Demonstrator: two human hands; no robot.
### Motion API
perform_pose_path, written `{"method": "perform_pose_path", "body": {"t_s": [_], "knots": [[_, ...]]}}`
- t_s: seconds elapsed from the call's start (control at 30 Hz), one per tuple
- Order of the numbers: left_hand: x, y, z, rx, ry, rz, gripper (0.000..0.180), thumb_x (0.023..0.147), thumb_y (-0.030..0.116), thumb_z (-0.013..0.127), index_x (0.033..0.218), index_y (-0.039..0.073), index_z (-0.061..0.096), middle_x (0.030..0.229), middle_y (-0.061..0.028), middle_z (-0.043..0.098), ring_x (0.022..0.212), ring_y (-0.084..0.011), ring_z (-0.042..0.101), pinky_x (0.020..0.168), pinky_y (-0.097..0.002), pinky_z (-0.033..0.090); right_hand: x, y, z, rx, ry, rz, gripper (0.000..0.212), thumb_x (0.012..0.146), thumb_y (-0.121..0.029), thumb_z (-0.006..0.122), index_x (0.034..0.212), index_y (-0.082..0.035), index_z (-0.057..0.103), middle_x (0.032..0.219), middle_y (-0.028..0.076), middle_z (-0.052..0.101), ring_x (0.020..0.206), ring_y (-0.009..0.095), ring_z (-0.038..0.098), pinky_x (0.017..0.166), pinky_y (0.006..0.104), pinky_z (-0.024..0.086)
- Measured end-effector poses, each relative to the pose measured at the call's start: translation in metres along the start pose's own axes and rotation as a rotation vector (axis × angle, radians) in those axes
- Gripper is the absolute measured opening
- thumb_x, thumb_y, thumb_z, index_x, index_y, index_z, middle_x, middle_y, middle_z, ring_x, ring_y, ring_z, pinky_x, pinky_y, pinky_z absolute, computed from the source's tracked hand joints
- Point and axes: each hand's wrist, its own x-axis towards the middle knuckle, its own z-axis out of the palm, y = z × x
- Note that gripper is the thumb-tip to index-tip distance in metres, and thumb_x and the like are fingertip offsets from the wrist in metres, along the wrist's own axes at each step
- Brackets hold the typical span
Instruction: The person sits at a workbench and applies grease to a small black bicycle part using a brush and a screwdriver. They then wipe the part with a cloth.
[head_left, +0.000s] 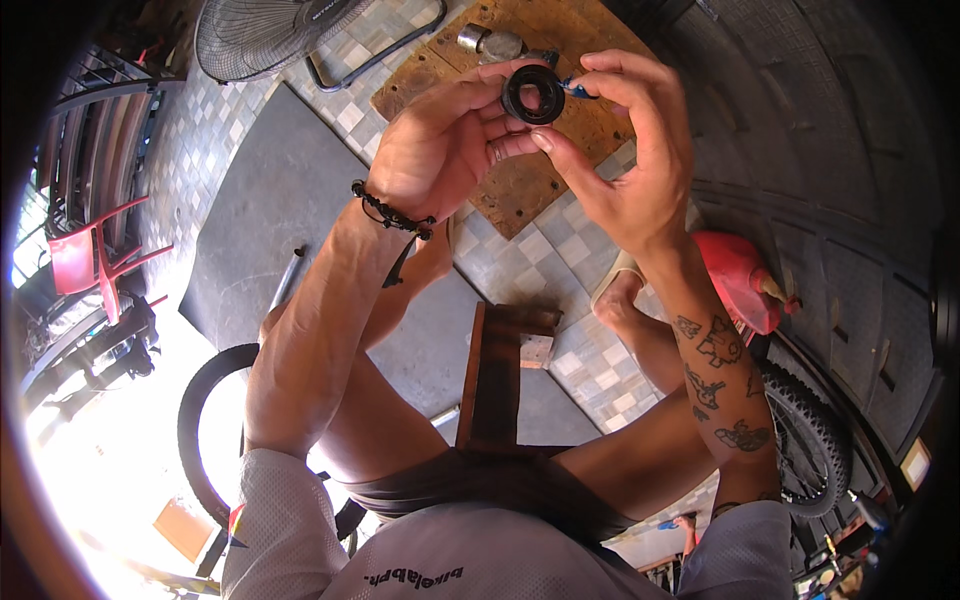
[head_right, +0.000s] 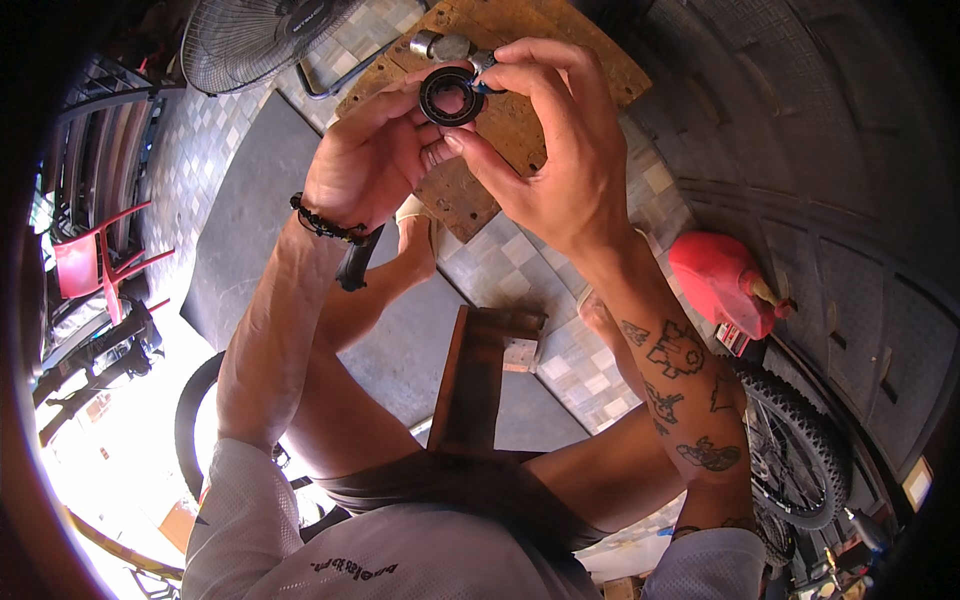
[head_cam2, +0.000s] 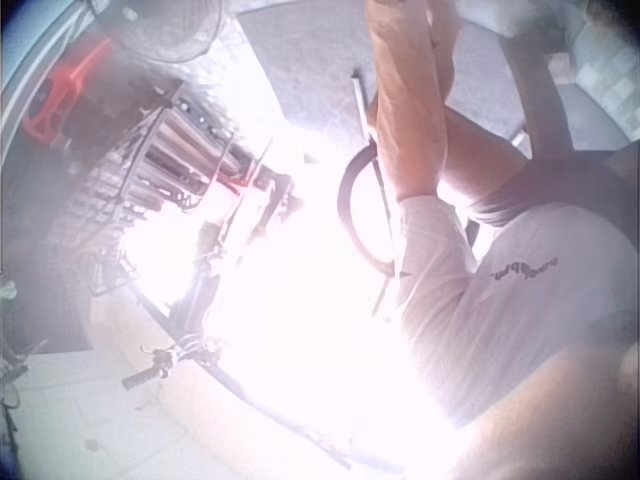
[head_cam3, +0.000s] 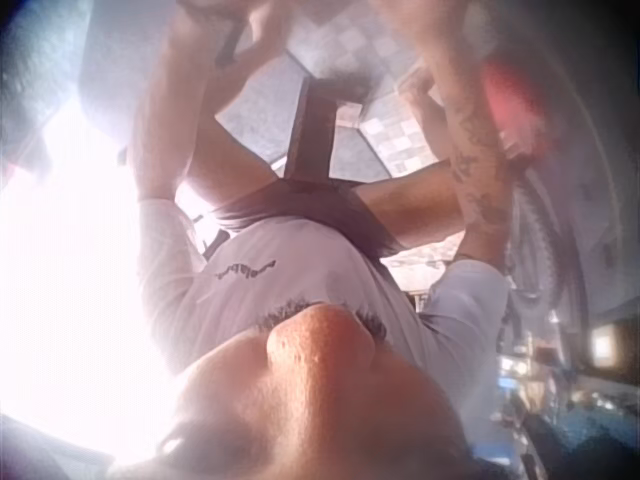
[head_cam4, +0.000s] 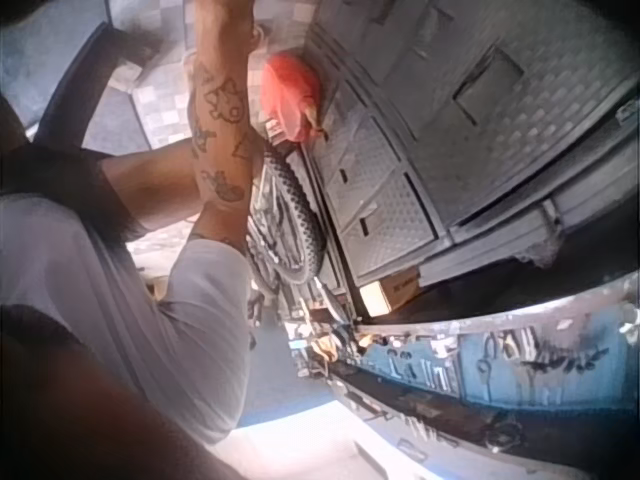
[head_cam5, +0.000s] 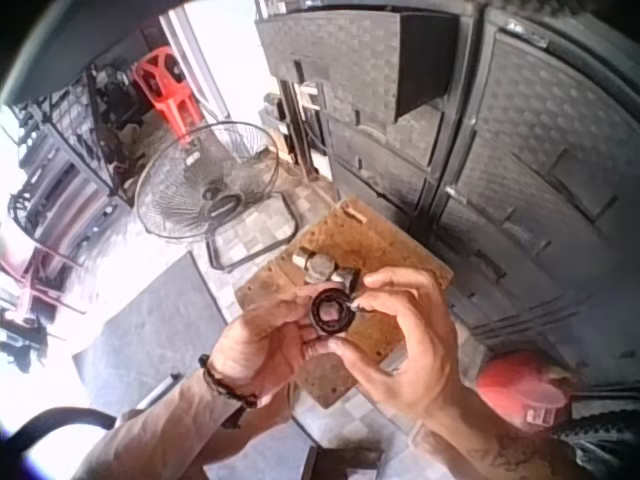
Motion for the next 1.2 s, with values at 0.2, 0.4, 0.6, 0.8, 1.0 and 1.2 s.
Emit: {"method": "perform_pose_path", "body": {"t_s": [0.2,0.4,0.6,0.8,1.0,1.2], "knots": [[0.000,0.003,0.005,0.011,-0.023,0.075,0.050,0.109,0.019,0.053,0.153,-0.002,0.046,0.142,-0.0142,0.064,0.129,-0.0242,0.064,0.109,-0.0390,0.052,0.000,-0.007,0.001,0.302,0.003,0.364,0.026,0.093,-0.020,0.084,0.108,-0.003,0.071,0.082,0.000,0.060,0.068,0.006,0.051,0.057,0.0244,0.038],[0.001,0.004,0.012,0.052,0.017,0.166,0.048,0.107,0.007,0.052,0.154,-0.002,0.045,0.139,-0.0154,0.064,0.130,-0.0263,0.063,0.111,-0.0396,0.053,0.002,-0.018,-0.001,0.515,-0.126,0.598,0.032,0.098,-0.024,0.080,0.116,0.000,0.071,0.056,-0.008,0.043,0.052,0.000,0.037,0.049,0.0236,0.026],[0.001,0.002,0.016,0.068,0.005,0.191,0.045,0.106,-0.003,0.047,0.151,-0.003,0.049,0.141,-0.0163,0.062,0.130,-0.0241,0.063,0.110,-0.0377,0.053,0.008,-0.034,-0.008,0.535,-0.268,0.736,0.047,0.097,-0.026,0.081,0.127,0.007,0.066,0.055,-0.007,0.043,0.052,0.000,0.037,0.049,0.0246,0.027],[0.001,0.002,0.015,0.067,0.015,0.193,0.042,0.105,-0.005,0.050,0.147,-0.002,0.053,0.143,-0.0159,0.061,0.128,-0.0199,0.063,0.108,-0.0339,0.054,0.016,-0.047,-0.013,0.698,-0.377,0.901,0.064,0.099,-0.027,0.078,0.142,0.012,0.051,0.055,-0.005,0.045,0.050,0.002,0.041,0.048,0.0250,0.029],[0.002,0.002,0.015,0.081,0.000,0.186,0.044,0.105,-0.005,0.050,0.149,-0.003,0.051,0.141,-0.0158,0.062,0.127,-0.0202,0.064,0.109,-0.0343,0.054,0.016,-0.052,-0.015,1.069,-0.276,1.024,0.065,0.102,-0.028,0.072,0.147,0.009,0.044,0.059,-0.003,0.045,0.048,0.006,0.043,0.045,0.0254,0.031],[0.002,0.003,0.017,0.147,0.043,0.217,0.046,0.106,-0.002,0.047,0.152,-0.004,0.047,0.139,-0.0161,0.063,0.129,-0.0245,0.063,0.111,-0.0386,0.053,0.013,-0.051,-0.017,1.270,-0.153,1.052,0.044,0.108,-0.025,0.060,0.141,0.003,0.055,0.060,-0.005,0.038,0.048,0.004,0.034,0.044,0.0225,0.031]]}}
